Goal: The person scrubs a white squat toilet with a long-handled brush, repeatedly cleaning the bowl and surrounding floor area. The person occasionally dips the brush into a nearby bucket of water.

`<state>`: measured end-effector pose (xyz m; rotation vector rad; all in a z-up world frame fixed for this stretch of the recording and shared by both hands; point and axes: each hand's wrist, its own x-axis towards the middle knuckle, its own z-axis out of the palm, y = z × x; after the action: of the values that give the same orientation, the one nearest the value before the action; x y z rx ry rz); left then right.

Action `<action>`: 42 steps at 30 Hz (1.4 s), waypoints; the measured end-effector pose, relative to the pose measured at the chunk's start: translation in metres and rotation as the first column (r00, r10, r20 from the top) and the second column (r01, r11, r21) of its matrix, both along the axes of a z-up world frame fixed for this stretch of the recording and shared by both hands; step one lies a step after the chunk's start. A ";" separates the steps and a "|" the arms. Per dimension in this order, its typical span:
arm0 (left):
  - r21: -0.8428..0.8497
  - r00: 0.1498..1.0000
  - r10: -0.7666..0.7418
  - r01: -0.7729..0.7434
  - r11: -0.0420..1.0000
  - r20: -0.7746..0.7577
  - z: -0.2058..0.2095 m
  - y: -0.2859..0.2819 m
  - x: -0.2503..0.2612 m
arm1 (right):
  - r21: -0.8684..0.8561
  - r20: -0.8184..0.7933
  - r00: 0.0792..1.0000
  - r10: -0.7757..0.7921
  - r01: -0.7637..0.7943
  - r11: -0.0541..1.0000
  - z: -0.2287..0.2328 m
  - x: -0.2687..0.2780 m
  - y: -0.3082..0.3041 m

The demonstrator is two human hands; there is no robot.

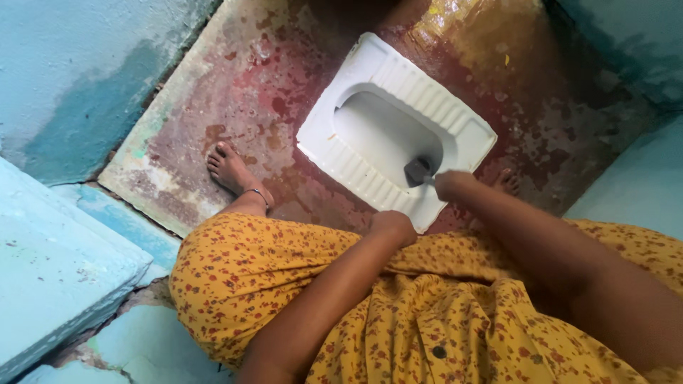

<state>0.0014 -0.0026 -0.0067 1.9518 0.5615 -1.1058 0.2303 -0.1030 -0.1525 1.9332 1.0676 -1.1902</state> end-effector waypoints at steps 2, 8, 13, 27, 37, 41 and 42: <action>0.003 1.000 0.001 -0.001 1.000 -0.008 -0.003 0.002 -0.001 | 0.028 0.106 0.959 0.263 -0.267 0.963 0.007 -0.002 0.027; 0.015 1.000 0.014 -0.014 1.000 0.023 -0.002 0.003 -0.006 | -0.197 0.332 0.614 0.716 -0.698 0.689 0.013 -0.028 0.103; 0.012 0.997 0.069 -0.069 0.998 0.027 0.002 0.007 -0.005 | -0.056 0.442 0.491 0.750 -0.820 0.570 0.023 -0.011 0.054; 0.021 1.000 0.012 -0.012 1.000 0.002 0.003 0.011 -0.001 | -0.280 -0.153 0.534 -0.832 0.784 0.554 -0.004 0.045 0.094; 0.062 0.999 -0.052 0.052 0.997 -0.010 0.016 0.015 0.003 | 0.285 -0.297 0.883 -0.362 0.444 0.849 0.023 -0.081 0.104; 0.055 0.998 -0.011 0.008 0.998 0.060 0.015 0.016 0.005 | 0.471 -0.176 0.978 -0.110 0.181 0.863 0.055 -0.087 0.060; 0.058 0.995 -0.016 0.011 0.998 0.094 0.014 0.016 0.005 | 0.432 -0.166 0.982 -0.092 0.156 0.888 0.063 -0.083 0.051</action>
<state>0.0059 0.0131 0.0077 2.0487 0.5350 -1.0098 0.1478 -0.0523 -0.0894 2.3211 1.4064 -1.2470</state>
